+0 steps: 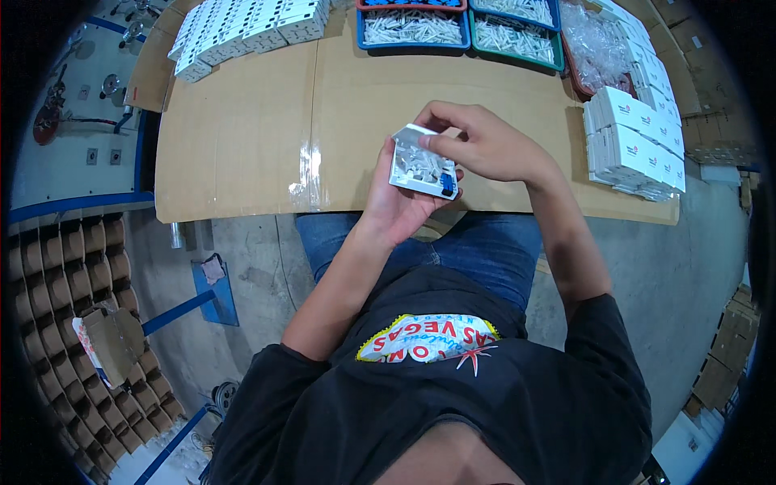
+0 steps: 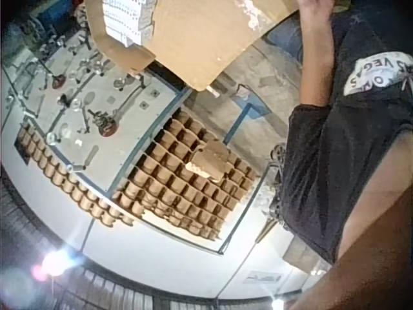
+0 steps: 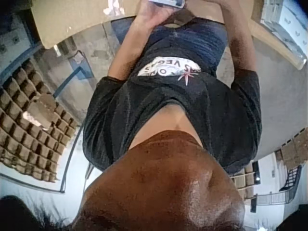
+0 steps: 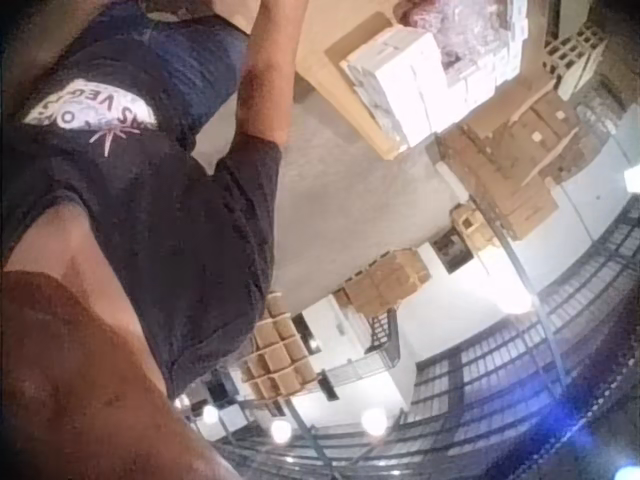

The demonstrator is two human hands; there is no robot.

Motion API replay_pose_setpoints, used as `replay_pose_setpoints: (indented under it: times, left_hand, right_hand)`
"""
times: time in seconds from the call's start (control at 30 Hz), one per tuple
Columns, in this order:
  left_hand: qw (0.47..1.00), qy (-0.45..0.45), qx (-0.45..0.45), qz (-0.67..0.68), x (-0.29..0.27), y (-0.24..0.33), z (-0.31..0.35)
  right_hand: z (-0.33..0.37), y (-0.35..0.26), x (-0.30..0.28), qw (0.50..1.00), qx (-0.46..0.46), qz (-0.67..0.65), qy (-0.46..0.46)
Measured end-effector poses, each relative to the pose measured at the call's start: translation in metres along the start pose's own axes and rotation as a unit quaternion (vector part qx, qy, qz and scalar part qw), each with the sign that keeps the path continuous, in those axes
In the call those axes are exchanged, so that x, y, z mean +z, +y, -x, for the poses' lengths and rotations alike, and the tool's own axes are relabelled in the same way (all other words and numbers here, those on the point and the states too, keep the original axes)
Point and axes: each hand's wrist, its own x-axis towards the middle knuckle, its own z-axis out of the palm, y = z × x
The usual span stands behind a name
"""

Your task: The person assembles a small electrical switch unit by hand. They open a white cardboard box, place a plastic bag containing white plastic parts into the box, add a blue plastic component, and then close the box. The process is performed at a table with trays of parts and stacks of boxes.

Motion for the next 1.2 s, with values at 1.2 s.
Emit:
replay_pose_setpoints:
  times: [1.2]
  left_hand:
    - [0.997, 0.015, 0.009, 0.07, -0.007, -0.005, -0.004]
  right_hand:
    - [-0.02, 0.024, 0.005, 0.997, 0.038, -0.018, -0.061]
